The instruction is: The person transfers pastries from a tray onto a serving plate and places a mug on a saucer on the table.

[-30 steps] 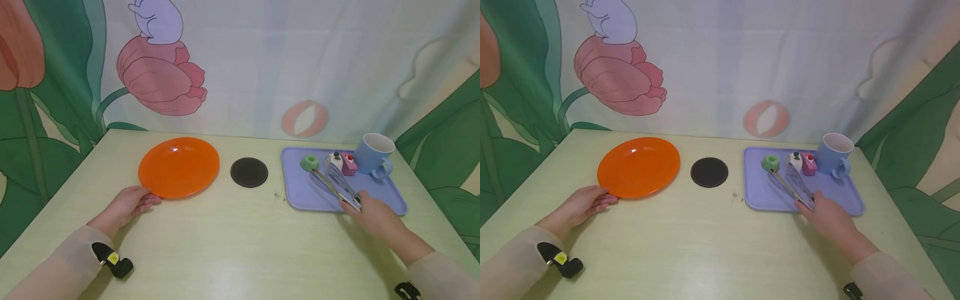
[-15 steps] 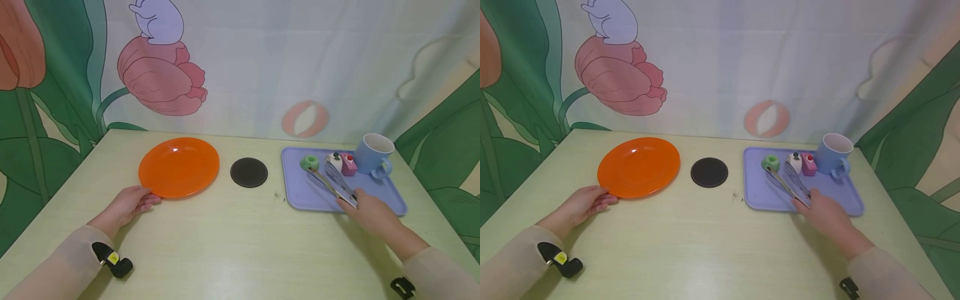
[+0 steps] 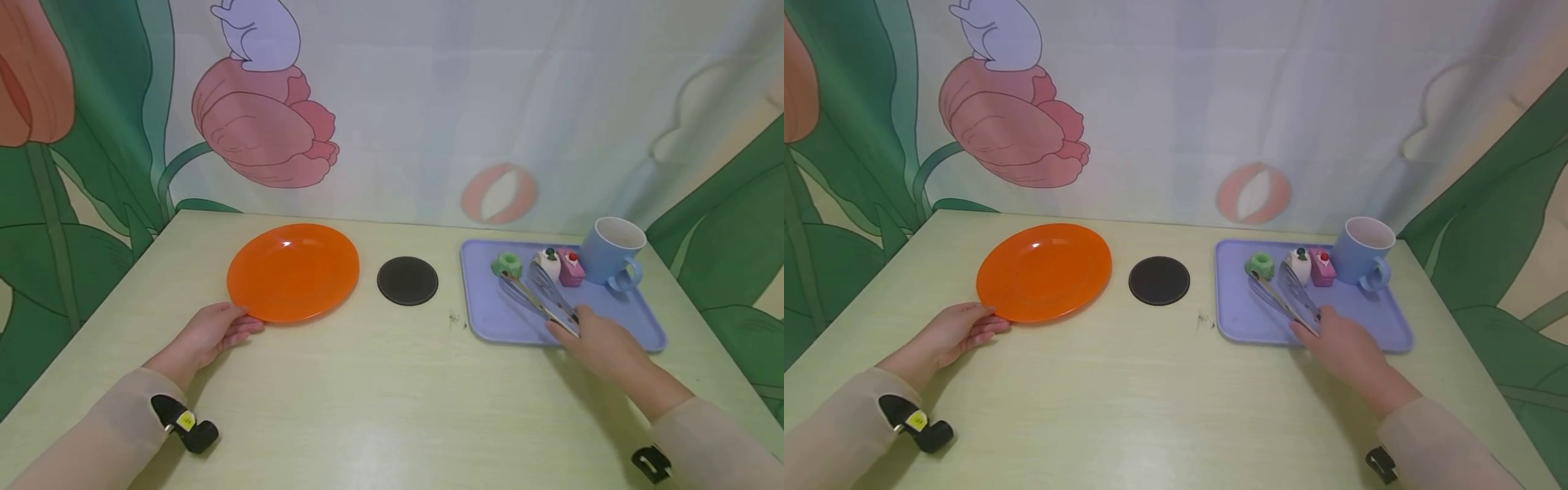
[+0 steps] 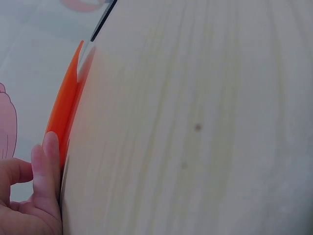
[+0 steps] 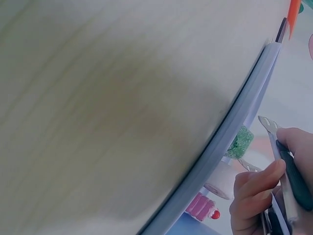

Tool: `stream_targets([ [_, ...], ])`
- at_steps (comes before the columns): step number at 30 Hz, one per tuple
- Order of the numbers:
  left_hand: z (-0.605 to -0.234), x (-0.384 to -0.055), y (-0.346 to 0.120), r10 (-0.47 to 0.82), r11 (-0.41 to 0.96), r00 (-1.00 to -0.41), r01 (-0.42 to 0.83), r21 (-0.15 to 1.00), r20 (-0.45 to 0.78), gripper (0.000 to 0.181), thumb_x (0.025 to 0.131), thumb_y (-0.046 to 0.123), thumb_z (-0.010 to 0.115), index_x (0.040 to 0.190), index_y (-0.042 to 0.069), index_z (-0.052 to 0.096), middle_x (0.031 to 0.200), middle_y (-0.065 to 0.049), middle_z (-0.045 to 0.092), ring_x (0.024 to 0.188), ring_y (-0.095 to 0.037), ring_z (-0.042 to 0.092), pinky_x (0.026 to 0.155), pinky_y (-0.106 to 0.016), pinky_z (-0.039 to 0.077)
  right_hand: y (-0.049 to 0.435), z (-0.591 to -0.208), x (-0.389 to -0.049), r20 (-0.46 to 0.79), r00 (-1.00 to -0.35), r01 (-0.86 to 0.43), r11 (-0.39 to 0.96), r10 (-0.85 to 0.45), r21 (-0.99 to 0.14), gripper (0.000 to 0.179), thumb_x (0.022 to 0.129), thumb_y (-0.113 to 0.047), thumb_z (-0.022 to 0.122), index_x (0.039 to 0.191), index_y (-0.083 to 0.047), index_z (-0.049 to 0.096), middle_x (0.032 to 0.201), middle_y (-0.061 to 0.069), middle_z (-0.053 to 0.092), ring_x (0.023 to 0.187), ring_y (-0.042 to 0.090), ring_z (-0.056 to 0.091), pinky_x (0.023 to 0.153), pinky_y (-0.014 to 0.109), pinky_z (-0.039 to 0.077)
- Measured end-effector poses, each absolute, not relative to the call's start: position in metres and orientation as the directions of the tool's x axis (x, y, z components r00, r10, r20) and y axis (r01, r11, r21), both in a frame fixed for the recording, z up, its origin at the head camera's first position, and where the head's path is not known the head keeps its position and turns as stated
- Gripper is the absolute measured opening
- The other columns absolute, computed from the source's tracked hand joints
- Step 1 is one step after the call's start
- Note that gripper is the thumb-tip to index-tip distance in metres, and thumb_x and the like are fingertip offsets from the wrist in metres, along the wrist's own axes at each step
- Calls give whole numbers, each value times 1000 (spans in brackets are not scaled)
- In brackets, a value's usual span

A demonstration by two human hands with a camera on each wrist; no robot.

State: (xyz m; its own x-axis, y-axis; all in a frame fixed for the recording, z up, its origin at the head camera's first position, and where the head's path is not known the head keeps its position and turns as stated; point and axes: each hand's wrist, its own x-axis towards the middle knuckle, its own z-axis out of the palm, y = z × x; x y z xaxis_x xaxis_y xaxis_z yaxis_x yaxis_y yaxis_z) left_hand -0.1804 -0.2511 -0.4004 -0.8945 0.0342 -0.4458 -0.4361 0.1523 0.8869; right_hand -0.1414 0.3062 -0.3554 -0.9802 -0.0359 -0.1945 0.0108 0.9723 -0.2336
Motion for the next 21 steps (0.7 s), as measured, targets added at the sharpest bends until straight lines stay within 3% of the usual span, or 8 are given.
stream_targets([
  [8,-402,-180,-252,27,166,-898,-430,887,-440,48,102,26,37,136,-6,31,91,-1,68,84,-8,66,75,-17,50,305,-356,-146,-217,-976,28,973,-23,-229,93,88,-67,34,128,17,28,109,39,50,77,36,54,60,44,44],
  [21,-402,-180,-252,34,162,-902,-419,893,-430,47,102,25,36,136,-7,32,89,0,68,82,-8,66,74,-17,50,302,-357,-149,-210,-978,31,975,-17,-222,96,88,-67,36,131,19,25,118,43,44,93,47,55,71,54,46],
])
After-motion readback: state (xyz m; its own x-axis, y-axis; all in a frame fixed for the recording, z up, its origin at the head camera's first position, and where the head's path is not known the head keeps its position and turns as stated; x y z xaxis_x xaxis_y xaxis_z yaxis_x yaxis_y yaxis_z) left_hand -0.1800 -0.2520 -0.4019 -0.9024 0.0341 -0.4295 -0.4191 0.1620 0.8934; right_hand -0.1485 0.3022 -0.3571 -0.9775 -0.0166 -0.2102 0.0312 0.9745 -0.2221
